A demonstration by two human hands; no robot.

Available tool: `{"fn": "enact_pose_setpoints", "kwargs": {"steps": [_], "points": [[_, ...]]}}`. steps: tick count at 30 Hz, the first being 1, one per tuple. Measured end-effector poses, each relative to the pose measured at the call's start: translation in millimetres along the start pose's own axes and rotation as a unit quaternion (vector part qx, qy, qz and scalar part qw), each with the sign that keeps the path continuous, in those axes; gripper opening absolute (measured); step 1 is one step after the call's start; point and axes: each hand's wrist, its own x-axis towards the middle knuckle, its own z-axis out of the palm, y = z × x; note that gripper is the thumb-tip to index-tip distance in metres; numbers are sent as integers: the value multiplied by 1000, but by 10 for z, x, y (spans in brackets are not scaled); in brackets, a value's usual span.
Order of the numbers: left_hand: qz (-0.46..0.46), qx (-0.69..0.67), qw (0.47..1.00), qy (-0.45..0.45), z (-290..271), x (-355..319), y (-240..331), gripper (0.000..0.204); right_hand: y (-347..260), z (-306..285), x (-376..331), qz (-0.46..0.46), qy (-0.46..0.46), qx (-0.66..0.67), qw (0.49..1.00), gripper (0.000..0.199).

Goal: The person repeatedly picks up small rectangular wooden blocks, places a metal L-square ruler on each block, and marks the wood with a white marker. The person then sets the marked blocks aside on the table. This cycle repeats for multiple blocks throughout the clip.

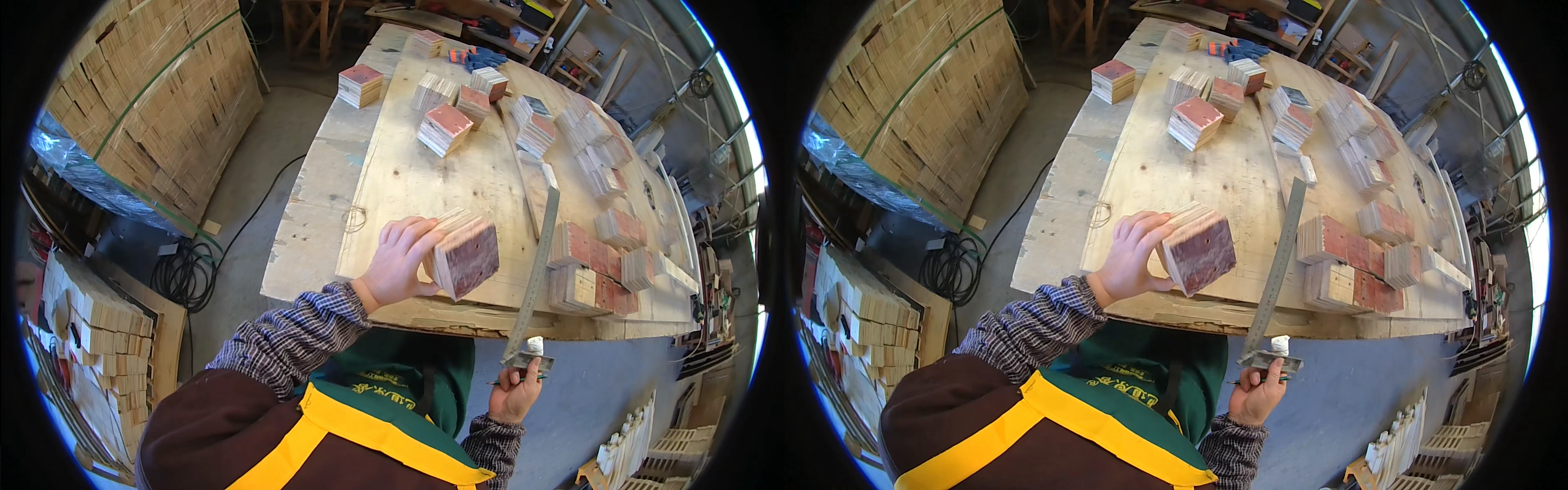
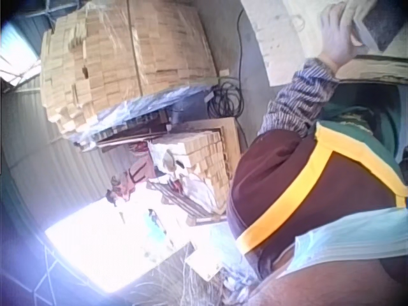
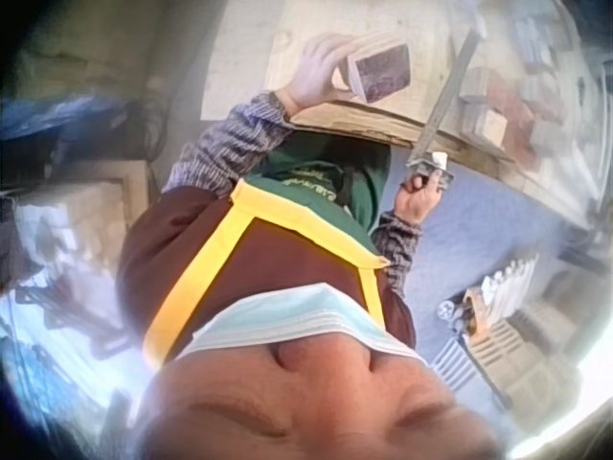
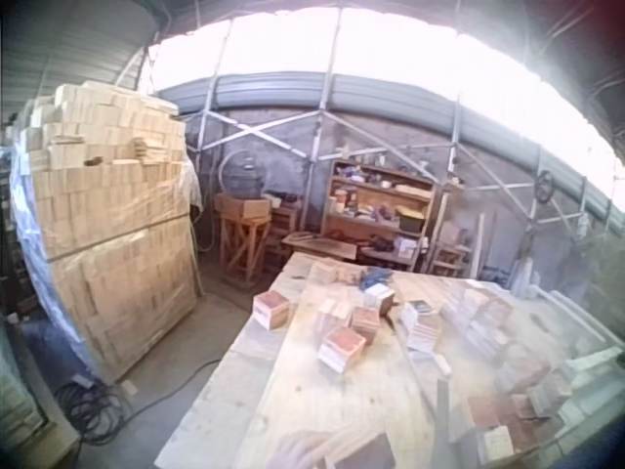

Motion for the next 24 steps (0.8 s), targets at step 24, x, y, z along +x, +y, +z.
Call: {"fn": "enact_pose_setpoints", "kwargs": {"steps": [24], "points": [[-88, -89, 991, -47, 210, -228, -70, 98, 41, 135, 117, 13, -7, -2, 1000, 14]]}}
